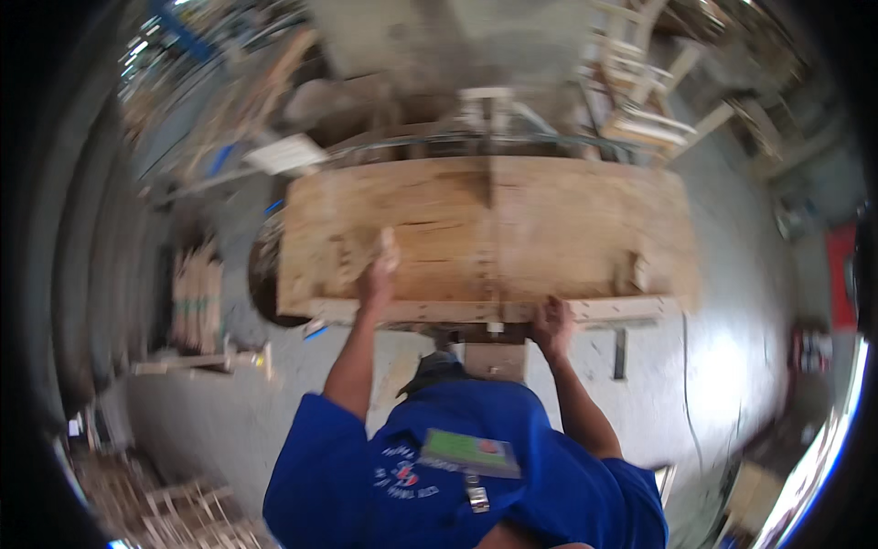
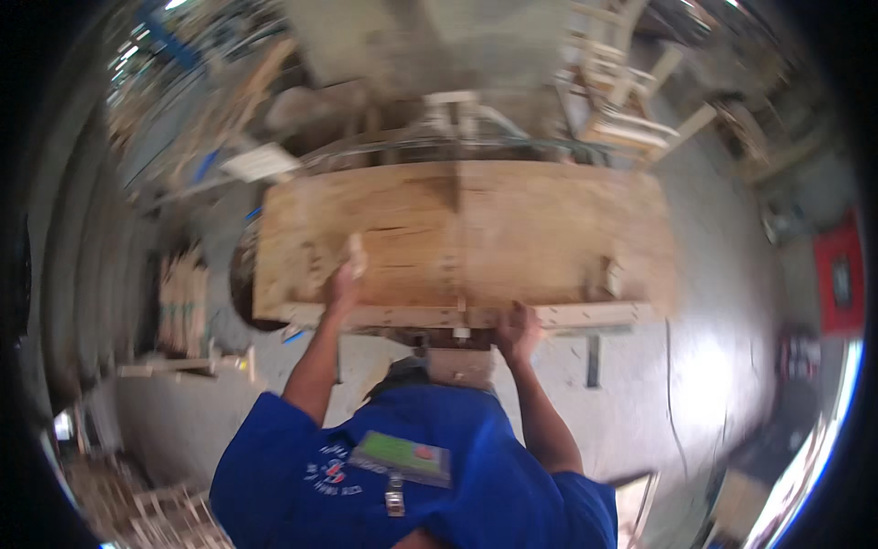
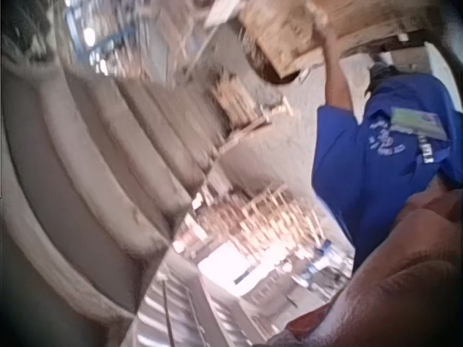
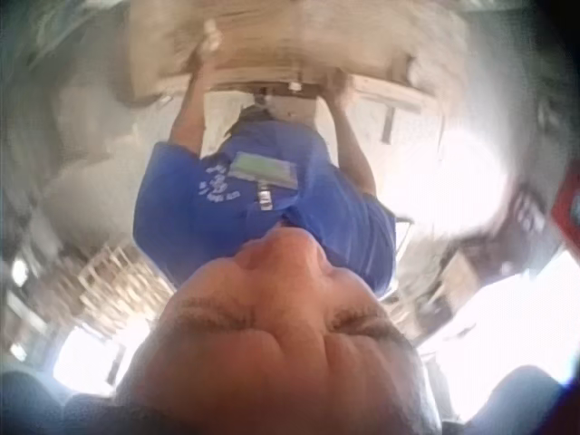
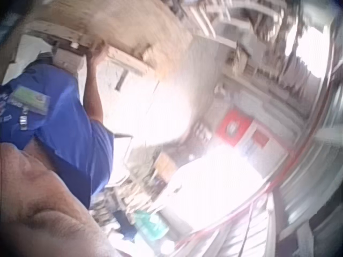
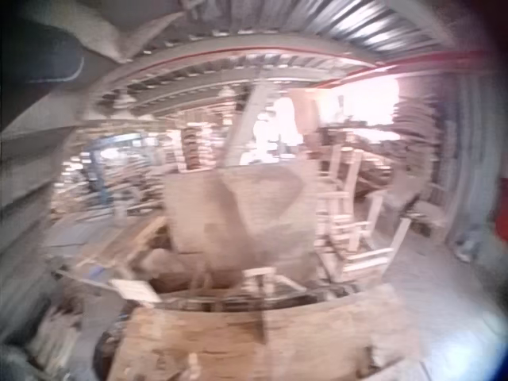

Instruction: The person assembles wooden chair frames on a factory floor using a pneumatic drill to fasten small wooden blocks to the chair legs. They then walk to a table saw and cut additional wooden pieces.

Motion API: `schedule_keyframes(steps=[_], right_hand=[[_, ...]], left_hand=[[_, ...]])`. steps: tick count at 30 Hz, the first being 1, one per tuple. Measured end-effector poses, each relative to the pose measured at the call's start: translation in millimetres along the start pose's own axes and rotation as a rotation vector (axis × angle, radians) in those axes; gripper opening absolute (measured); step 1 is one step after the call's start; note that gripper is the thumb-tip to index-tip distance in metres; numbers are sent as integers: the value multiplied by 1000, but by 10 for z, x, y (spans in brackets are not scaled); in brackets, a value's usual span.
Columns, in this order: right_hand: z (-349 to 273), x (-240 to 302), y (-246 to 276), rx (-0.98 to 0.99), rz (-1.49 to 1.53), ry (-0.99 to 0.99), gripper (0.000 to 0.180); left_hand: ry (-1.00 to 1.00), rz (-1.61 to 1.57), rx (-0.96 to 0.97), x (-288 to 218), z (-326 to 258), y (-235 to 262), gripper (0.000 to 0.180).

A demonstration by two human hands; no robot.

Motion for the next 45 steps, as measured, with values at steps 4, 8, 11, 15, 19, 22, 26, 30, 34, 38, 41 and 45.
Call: schedule_keyframes(steps=[4, 8, 11, 15, 19, 22, 26, 30, 34, 38, 41, 45], right_hand=[[399, -249, 449, -136, 232, -39, 30], [1019, -679, 1324, -453, -64, -142, 26], [1313, -844, 1601, -384, -302, -238, 31], [1478, -933, 1499, -216, -541, -250, 39], [1517, -1011, 1391, -206, -589, -311, 37], [1525, -1028, 1332, -211, -597, -308, 32], [1512, -1062, 1337, -221, -596, -288, 28], [1481, -1120, 1352, -269, -611, -228, 27], [1448, -1031, 1276, -245, -522, -189, 28], [1427, -642, 923, -141, -198, -9, 28], [1337, -180, 312, -75, 91, 203, 29], [1249, 559, -545, 0, 162, 370, 19]], left_hand=[[31, 285, 6, 64, -177, 39, 24], [12, 225, -26, -33, -215, 83, 36], [-6, 223, -132, 9, -303, 49, 46], [-3, 130, -185, -67, -429, 113, 51], [36, 79, -133, -180, -553, 57, 50], [-5, 37, -125, -235, -646, 6, 49], [-25, 26, -114, -237, -694, -69, 47], [-67, 1, -123, -283, -675, -110, 46], [-112, -46, -131, -314, -671, -97, 45], [-73, -87, -102, -261, -705, -331, 40], [-140, -137, -111, -364, -743, -460, 36], [-237, -127, -165, -426, -738, -608, 30]])
Point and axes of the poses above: each hand's wrist, its own z-axis towards the middle knuckle, its own y-axis out of the back of the hand, x = y × z, the point moved 2 cm from there along z, towards the middle knuckle, and after that the axes turned 1 degree about -y, right-handed, at the moved point
